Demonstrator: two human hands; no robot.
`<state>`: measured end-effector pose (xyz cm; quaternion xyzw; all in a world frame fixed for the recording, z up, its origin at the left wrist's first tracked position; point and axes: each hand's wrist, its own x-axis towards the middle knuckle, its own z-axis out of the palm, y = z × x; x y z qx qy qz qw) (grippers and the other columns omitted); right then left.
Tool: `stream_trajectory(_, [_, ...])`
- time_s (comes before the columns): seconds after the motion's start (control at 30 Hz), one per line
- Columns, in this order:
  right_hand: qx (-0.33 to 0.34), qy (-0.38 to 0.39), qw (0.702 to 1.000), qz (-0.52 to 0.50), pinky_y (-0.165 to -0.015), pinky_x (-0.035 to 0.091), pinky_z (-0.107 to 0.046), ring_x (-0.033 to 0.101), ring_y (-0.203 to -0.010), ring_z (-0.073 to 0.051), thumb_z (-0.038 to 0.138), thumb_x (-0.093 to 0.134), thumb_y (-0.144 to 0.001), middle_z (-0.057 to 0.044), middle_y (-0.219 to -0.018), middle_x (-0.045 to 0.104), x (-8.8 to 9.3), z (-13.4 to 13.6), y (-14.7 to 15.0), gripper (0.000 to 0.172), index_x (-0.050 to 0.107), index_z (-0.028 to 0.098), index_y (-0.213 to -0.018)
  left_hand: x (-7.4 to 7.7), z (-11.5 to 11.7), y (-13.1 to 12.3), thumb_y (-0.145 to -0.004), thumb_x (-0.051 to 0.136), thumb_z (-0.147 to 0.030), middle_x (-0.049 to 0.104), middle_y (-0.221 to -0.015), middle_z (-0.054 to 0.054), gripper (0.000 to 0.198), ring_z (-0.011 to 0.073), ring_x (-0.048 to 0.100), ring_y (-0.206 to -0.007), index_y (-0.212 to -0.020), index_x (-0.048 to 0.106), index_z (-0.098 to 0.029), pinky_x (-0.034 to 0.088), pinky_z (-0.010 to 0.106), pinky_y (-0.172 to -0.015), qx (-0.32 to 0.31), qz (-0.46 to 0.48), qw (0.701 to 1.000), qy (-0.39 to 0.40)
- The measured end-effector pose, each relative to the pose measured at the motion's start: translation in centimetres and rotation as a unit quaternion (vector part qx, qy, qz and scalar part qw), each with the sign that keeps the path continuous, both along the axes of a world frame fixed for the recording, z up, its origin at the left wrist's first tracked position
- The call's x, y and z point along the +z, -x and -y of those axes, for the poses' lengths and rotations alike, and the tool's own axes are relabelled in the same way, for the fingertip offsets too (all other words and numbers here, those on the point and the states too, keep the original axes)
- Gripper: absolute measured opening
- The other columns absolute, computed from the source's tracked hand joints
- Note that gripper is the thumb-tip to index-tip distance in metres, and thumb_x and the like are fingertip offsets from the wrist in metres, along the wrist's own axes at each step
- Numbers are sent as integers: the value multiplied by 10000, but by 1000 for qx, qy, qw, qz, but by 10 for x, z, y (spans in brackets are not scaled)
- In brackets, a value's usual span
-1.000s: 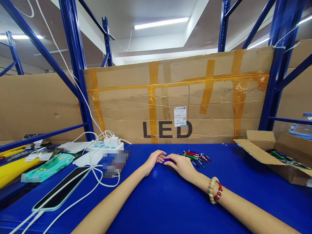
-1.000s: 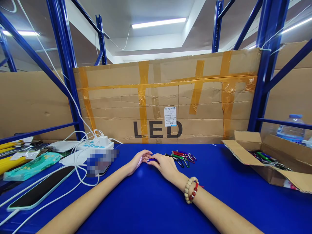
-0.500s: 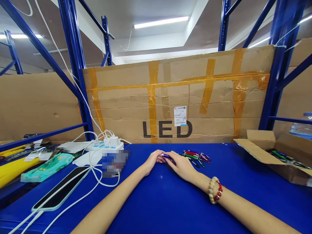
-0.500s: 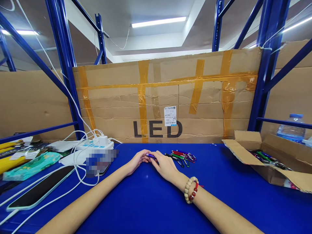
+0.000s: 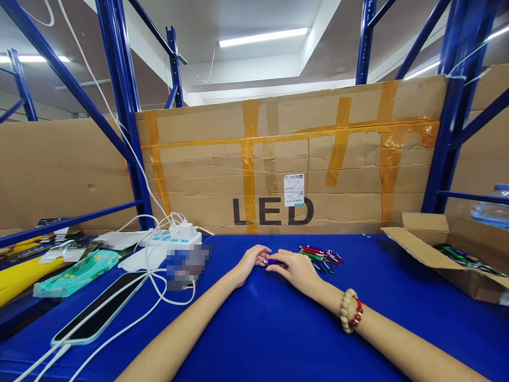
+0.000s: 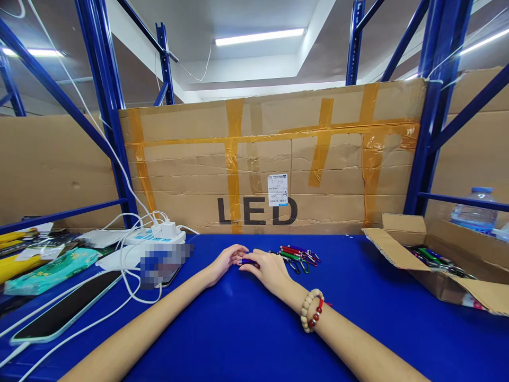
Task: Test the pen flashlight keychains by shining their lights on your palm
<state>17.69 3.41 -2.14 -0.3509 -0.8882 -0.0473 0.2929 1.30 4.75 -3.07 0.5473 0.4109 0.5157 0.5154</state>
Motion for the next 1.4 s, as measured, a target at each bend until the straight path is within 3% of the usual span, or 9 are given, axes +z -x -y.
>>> stream_trajectory(0.2, [-10, 8, 1000, -4, -557, 362, -218, 608, -730, -148, 467, 391, -885, 7, -825, 636, 1, 2, 0, 320, 629, 304, -1025, 1, 1, 0, -678, 501, -284, 559, -670, 6, 177, 101, 507, -609, -735, 601, -149, 382, 217, -611, 2, 2, 1000, 1])
stream_trajectory(0.37, [-18, 32, 999, 19, -563, 352, -221, 597, -704, -142, 364, 306, -935, 0, -782, 630, 5, 4, 1, 370, 651, 244, -875, 1, 2, 0, -685, 508, -295, 564, -653, 7, 187, 107, 527, -616, -743, 602, -144, 383, 217, -609, 1, 2, 1000, 3])
stream_trajectory(0.57, [-17, 44, 998, 29, -581, 359, -227, 594, -724, -146, 321, 307, -936, -13, -796, 636, 4, 4, 2, 355, 640, 219, -868, 0, 0, -1, -690, 494, -279, 571, -656, 9, 189, 107, 532, -617, -750, 603, -137, 385, 222, -617, 3, 6, 1000, 3])
stream_trajectory(0.8, [2, 47, 998, 39, -599, 385, -234, 602, -786, -170, 397, 395, -899, -18, -905, 628, 0, 1, 0, 283, 583, 254, -1054, -1, 0, 0, -691, 487, -287, 579, -671, 13, 200, 111, 528, -633, -753, 608, -141, 382, 225, -630, 5, 3, 1000, 1])
stream_trajectory(1.4, [3, 21, 997, 77, -549, 368, -233, 624, -751, -190, 425, 460, -866, -21, -885, 661, 3, 3, 1, 294, 590, 236, -1051, -4, -3, 1, -693, 496, -328, 586, -681, 16, 226, 112, 529, -634, -761, 611, -146, 389, 223, -630, 2, -3, 1000, -6])
